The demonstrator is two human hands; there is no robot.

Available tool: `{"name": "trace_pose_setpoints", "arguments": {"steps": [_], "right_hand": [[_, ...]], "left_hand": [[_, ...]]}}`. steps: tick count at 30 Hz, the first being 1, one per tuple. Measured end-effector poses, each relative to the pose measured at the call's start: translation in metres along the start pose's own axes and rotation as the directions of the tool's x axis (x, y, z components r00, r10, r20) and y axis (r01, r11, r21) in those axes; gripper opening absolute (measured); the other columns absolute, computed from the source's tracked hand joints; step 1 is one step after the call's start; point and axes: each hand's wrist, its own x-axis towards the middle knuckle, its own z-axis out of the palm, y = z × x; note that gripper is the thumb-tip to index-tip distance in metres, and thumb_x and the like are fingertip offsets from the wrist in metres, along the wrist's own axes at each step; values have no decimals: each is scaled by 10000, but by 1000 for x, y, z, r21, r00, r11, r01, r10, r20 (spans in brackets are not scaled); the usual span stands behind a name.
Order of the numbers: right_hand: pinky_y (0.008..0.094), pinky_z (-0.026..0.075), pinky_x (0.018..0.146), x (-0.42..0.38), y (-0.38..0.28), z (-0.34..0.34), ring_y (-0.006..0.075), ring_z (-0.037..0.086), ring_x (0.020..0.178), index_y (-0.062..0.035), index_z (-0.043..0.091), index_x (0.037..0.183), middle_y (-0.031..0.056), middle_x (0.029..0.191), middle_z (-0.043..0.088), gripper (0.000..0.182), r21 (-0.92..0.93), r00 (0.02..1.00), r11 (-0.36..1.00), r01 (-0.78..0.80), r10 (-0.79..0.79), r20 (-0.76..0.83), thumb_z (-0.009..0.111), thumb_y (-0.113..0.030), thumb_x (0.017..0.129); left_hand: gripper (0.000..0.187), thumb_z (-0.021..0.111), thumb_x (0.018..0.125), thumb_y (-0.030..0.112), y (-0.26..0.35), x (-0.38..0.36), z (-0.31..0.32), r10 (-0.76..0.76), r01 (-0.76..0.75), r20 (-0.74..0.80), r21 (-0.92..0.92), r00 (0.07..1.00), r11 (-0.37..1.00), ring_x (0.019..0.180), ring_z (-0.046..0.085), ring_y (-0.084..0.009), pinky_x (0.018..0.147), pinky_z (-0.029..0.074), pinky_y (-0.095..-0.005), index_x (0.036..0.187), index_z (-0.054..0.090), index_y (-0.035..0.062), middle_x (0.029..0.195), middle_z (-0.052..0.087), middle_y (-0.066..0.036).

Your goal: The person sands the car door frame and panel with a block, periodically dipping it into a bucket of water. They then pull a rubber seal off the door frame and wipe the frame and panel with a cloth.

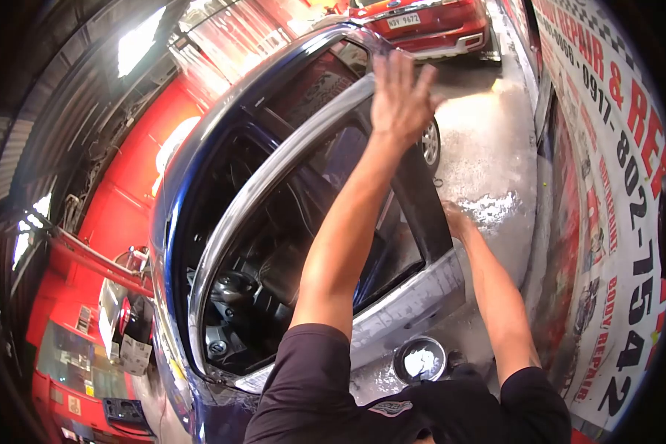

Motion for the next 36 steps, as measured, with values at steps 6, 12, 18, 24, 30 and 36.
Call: {"name": "trace_pose_setpoints", "arguments": {"steps": [6, 12, 18, 24, 30, 36], "right_hand": [[330, 604, 969, -2, 19, -25, 178, 723, 1135, -5, 648, 1434, 99, 1309, 739, 382, -51, 983, 997, 57, -64, -170, 558, -209, 1122], [352, 589, 999, -14, 47, -35, 203, 712, 1162, -6, 640, 1443, 110, 1324, 732, 400, -54, 941, 994, 95, -107, -321, 535, -218, 1120], [357, 546, 1045, -40, -54, 4, 195, 663, 1258, 14, 587, 1532, 120, 1388, 702, 508, -132, 848, 967, 219, -256, -464, 582, -246, 1096], [398, 412, 1246, -5, -186, 116, 314, 500, 1530, -54, 563, 1572, 164, 1599, 581, 460, -780, 507, 246, 576, -856, 105, 521, -119, 1119], [457, 419, 1278, 42, -235, 145, 342, 454, 1553, -173, 558, 1592, 115, 1667, 498, 571, -783, 486, -541, 305, -619, 617, 596, -57, 1035], [464, 418, 1287, 58, -240, 134, 321, 409, 1584, -104, 517, 1605, 94, 1729, 414, 715, -774, 525, -499, 390, -571, 632, 611, 47, 912]], "left_hand": [[614, 552, 1091, 537, 120, -100, 13, 430, -215, 302, -547, 851, 809, 1566, 431, -352, 1330, 254, -568, 1593, 551, 184, 1662, 500, -152], [415, 771, 943, 227, 72, -150, -63, 213, -49, 178, -646, 961, 762, 1386, 596, -366, 1206, 431, -557, 1311, 684, 58, 1437, 659, -167], [299, 794, 878, 60, -31, -162, -150, -96, 101, 33, -283, 995, 954, 1271, 662, -347, 1126, 494, -509, 1174, 759, 43, 1280, 745, -125], [356, 699, 1032, 370, -142, -165, -154, -435, 433, 5, -120, 900, 893, 1116, 726, -411, 958, 547, -512, 1138, 775, 38, 1116, 789, -191], [650, 546, 1042, 695, -130, -153, -164, -677, 674, 293, 129, 675, 728, 917, 775, -429, 843, 577, -535, 1141, 801, 105, 895, 792, -199], [616, 559, 1048, 660, -124, -156, -158, -678, 670, 200, 115, 707, 733, 859, 763, -430, 780, 561, -537, 1001, 772, 83, 817, 761, -187]]}}
